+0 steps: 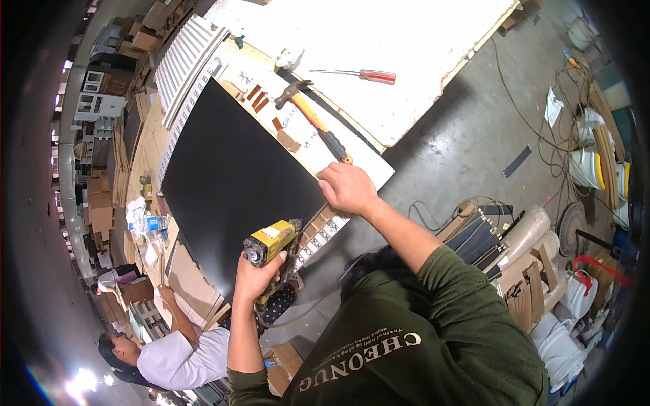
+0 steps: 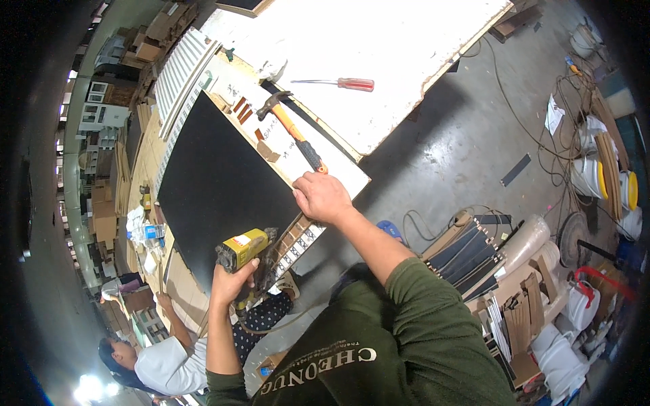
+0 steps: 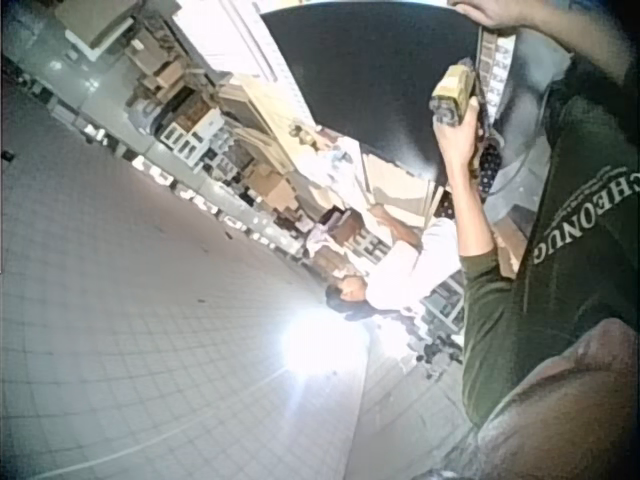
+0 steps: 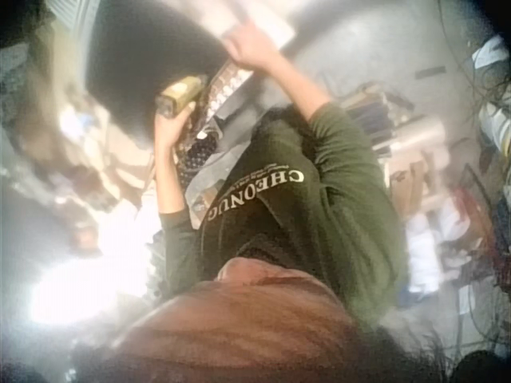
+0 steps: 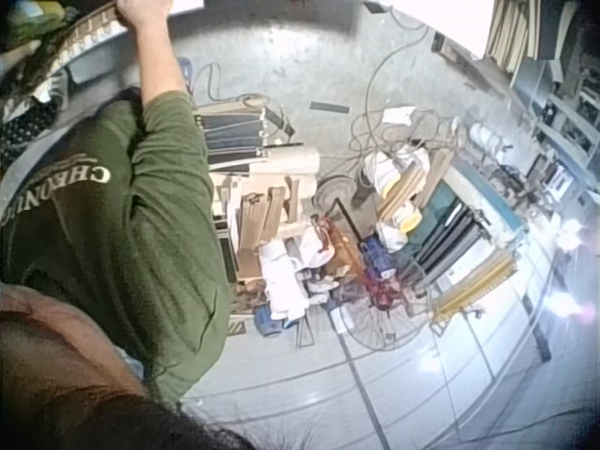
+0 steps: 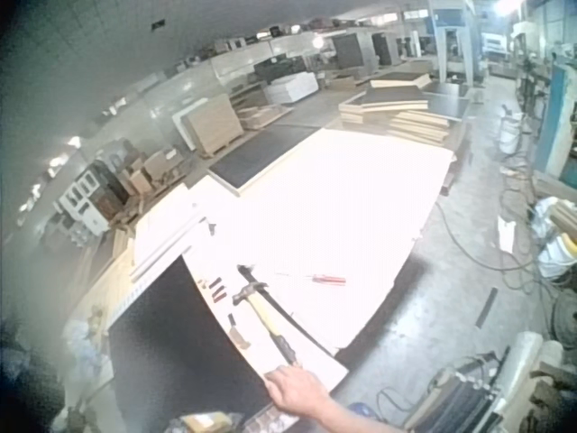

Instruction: Assembling a furniture panel by stapling or nailing a frame using a pneumatic nailer and hammer.

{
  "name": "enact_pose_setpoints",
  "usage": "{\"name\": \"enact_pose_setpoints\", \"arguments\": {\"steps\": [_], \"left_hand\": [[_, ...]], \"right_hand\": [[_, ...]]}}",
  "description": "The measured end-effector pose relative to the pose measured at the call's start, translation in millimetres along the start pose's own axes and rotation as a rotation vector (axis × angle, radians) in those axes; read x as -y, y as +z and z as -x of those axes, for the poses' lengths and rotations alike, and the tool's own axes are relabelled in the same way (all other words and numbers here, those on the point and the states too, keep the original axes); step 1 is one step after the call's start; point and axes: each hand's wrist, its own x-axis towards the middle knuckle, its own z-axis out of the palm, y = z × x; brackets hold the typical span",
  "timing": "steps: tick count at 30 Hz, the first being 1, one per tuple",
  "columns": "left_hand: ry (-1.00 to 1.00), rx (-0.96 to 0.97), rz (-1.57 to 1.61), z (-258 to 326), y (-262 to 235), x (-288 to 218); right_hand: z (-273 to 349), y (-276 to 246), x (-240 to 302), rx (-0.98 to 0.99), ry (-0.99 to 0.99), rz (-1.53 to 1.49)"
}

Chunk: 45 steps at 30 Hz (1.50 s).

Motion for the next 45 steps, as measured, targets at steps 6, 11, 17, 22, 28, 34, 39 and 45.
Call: {"name": "enact_pose_setpoints", "arguments": {"steps": [6, 11, 17, 22, 28, 34, 39, 45], "left_hand": [[-0.004, 0.008, -0.136, -12, 5, -6], [0.032, 0.018, -0.205, -15, 2, -6], [0.057, 0.027, -0.139, -11, 5, -21], [0.035, 0.054, -0.129, -19, 10, -32], [0.03, 0.034, -0.147, -24, 12, -30], [0.039, 0.09, -0.212, -29, 9, -33], [0.042, 0.062, -0.127, -26, 14, -45], [0.084, 0.11, -0.169, -35, 19, -54]], "right_hand": [[0, -1, 0, -0.007, -0.006, -0.008], [1, 0, -3, 0.0, 0.007, -0.022], [0, -1, -3, -0.025, 0.012, -0.085], [0, -2, -5, 0.01, 0.042, -0.106], [1, -5, 0, 0.033, 0.088, -0.136], [2, 3, -8, -0.032, 0.071, -0.182], [1, -2, -4, -0.023, 0.076, -0.158], [2, 2, -8, -0.021, 0.078, -0.144]]}}
